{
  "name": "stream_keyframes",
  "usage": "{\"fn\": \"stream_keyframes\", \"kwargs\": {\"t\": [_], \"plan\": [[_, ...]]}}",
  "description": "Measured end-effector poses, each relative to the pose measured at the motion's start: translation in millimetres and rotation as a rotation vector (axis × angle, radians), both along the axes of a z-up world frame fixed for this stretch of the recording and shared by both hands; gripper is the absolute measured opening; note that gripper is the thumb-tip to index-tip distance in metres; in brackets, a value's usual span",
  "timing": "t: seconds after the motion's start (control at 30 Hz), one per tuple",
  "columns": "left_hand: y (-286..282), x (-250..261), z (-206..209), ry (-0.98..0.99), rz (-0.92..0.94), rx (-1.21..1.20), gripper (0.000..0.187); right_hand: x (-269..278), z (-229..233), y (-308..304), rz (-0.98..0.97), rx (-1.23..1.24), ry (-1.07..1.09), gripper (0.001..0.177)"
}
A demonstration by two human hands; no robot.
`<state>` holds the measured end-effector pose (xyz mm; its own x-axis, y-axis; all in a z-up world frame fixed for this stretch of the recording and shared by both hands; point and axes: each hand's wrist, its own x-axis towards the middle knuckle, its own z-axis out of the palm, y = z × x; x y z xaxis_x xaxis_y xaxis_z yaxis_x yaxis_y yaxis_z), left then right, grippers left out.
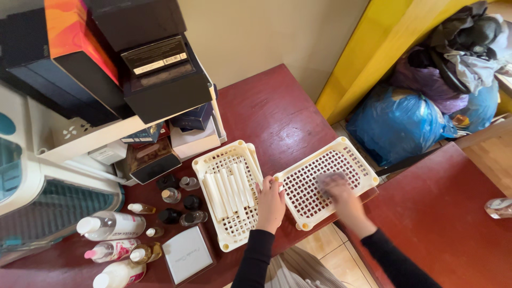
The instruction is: The person assembles a white plastic storage basket by inserting yellow plastic legs into the basket's corner sockets. They then wipe the basket's surface with a gray cloth and place white cylindrical items inside the basket.
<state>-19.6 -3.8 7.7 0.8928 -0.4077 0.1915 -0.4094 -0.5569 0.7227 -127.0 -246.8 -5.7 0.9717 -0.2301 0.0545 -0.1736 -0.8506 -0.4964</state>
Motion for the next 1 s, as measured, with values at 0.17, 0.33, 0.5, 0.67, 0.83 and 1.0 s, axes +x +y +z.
{"fn": "stream_keyframes", "kwargs": {"t": [0.17,0.33,0.5,0.67,0.83,1.0], "plan": [[9,6,0,0.029,-0.065,-0.041,0.020,-7,-6,33,0.336,-0.109,-0.128,0.042],[10,17,-4,0.004,-0.059,-0.083,0.030,11,22,3,0.145,-0.106,-0.075,0.036],[7,33,-17,0.231,-0.034,-0.242,0.036,42,23,70,0.194,0.288,-0.060,0.053],[0,48,-29,-0.051,-0.042,-0.102,0.030,38,21,96,0.469,-0.024,-0.249,0.045],[2,49,-26,-0.011,-0.083,-0.025,0.032,-6,35,85,0.515,-0.076,-0.179,0.045],[-1,51,-17,-0.046,-0.082,0.002,0.031,-1,42,98,0.480,-0.022,-0.214,0.049]]}}
